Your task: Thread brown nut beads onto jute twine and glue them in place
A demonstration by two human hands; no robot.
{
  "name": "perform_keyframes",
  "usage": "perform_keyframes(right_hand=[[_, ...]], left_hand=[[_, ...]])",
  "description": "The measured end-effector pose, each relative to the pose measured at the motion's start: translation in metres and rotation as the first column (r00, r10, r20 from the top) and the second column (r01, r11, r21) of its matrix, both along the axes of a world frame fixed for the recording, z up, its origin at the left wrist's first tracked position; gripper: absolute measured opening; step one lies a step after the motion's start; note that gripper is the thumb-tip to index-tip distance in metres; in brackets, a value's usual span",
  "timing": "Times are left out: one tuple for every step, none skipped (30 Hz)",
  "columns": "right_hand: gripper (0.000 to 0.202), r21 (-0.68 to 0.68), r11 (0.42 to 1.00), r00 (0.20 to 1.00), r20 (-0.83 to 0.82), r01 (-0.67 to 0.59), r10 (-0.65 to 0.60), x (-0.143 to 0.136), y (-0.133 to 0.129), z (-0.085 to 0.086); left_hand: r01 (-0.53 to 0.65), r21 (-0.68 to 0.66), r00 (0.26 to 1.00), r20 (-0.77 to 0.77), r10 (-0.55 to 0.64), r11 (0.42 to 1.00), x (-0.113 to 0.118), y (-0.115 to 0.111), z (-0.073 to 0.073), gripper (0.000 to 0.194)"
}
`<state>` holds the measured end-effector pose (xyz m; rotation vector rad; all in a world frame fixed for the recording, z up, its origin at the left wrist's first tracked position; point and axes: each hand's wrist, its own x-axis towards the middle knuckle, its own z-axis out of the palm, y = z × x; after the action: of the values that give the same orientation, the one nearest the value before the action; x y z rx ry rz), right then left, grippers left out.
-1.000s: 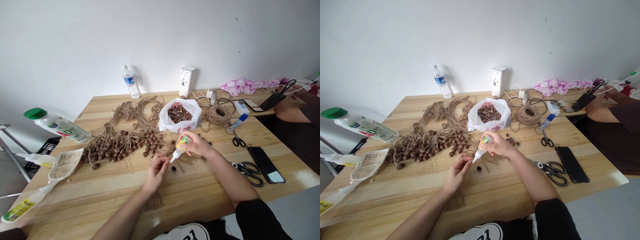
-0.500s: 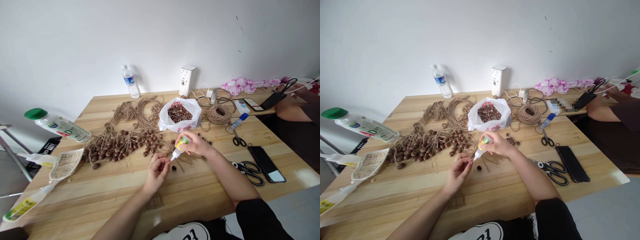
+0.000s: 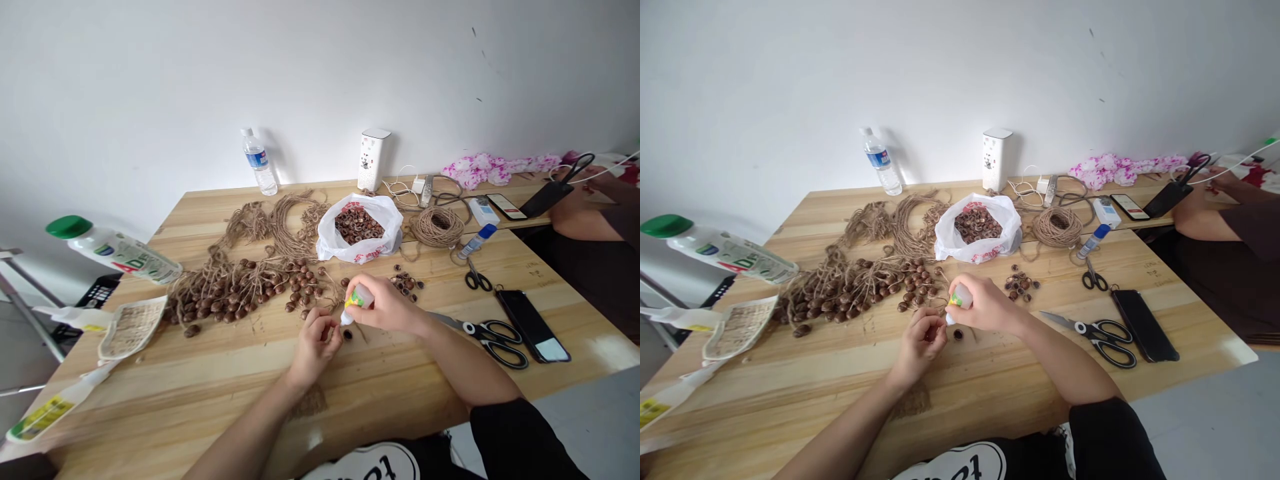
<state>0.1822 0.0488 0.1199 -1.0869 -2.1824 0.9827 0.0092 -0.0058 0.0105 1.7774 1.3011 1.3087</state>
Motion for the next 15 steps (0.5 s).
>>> perform_keyframes(right_hand=[[0.014, 0.014, 1.0, 1.0, 0.008, 0.005, -0.006, 0.0, -0.001, 0.0], [0.015, 0.027, 1.0, 1.0, 0.015, 0.01, -0.01, -0.001, -0.001, -0.001], [0.015, 0.04, 0.999, 1.0, 0.022, 0.012, -0.013, -0.001, -0.002, -0.001], [0.016, 0.053, 0.998, 0.999, 0.029, 0.014, -0.016, -0.001, -0.002, -0.002], [0.016, 0.069, 0.997, 0.999, 0.035, 0.018, -0.02, -0.001, -0.002, -0.004], [0.016, 0.086, 0.996, 0.999, 0.038, 0.023, -0.026, -0.002, -0.001, -0.005], [0.016, 0.1, 0.995, 0.999, 0.036, 0.029, -0.033, -0.002, -0.001, -0.007], [0.016, 0.108, 0.994, 0.999, 0.032, 0.035, -0.038, -0.002, 0.0, -0.008], [0.016, 0.107, 0.993, 0.999, 0.026, 0.041, -0.044, -0.002, 0.001, -0.009], [0.015, 0.095, 0.994, 0.999, 0.019, 0.049, -0.051, -0.002, 0.002, -0.01], [0.015, 0.073, 0.996, 0.998, 0.01, 0.054, -0.055, -0.001, 0.003, -0.009], [0.016, 0.044, 0.998, 0.998, -0.001, 0.055, -0.055, 0.0, 0.005, -0.009], [0.017, 0.011, 0.999, 0.998, -0.02, 0.053, -0.053, 0.002, 0.006, -0.008], [0.018, -0.023, 0.999, 0.998, -0.048, 0.047, -0.048, 0.004, 0.008, -0.007], [0.02, -0.058, 0.998, 0.996, -0.084, 0.038, -0.043, 0.006, 0.01, -0.007]], left_hand=[[0.011, -0.03, 1.0, 0.013, -0.011, 0.999, 0.0, 0.001, 0.001, 0.007], [0.02, -0.063, 0.999, 0.03, -0.019, 0.998, 0.0, 0.001, 0.002, 0.009], [0.028, -0.093, 0.998, 0.05, -0.024, 0.995, 0.0, 0.001, 0.003, 0.011], [0.04, -0.12, 0.997, 0.069, -0.032, 0.992, 0.0, 0.001, 0.004, 0.012], [0.059, -0.14, 0.995, 0.086, -0.047, 0.988, 0.001, 0.0, 0.005, 0.013], [0.081, -0.151, 0.993, 0.099, -0.067, 0.985, 0.001, -0.001, 0.005, 0.013], [0.106, -0.154, 0.99, 0.107, -0.091, 0.982, 0.001, -0.003, 0.006, 0.013], [0.127, -0.153, 0.988, 0.11, -0.111, 0.98, 0.002, -0.005, 0.006, 0.012], [0.133, -0.151, 0.987, 0.113, -0.117, 0.98, 0.002, -0.007, 0.007, 0.011], [0.123, -0.151, 0.987, 0.121, -0.105, 0.981, 0.002, -0.008, 0.007, 0.012], [0.094, -0.155, 0.988, 0.139, -0.072, 0.983, 0.002, -0.008, 0.007, 0.013], [0.052, -0.162, 0.985, 0.169, -0.024, 0.985, 0.001, -0.007, 0.008, 0.014], [0.005, -0.176, 0.977, 0.211, 0.032, 0.984, 0.0, -0.006, 0.008, 0.015], [-0.037, -0.198, 0.961, 0.262, 0.09, 0.98, -0.001, -0.004, 0.009, 0.017], [-0.067, -0.226, 0.938, 0.318, 0.138, 0.972, -0.002, -0.002, 0.009, 0.018]])
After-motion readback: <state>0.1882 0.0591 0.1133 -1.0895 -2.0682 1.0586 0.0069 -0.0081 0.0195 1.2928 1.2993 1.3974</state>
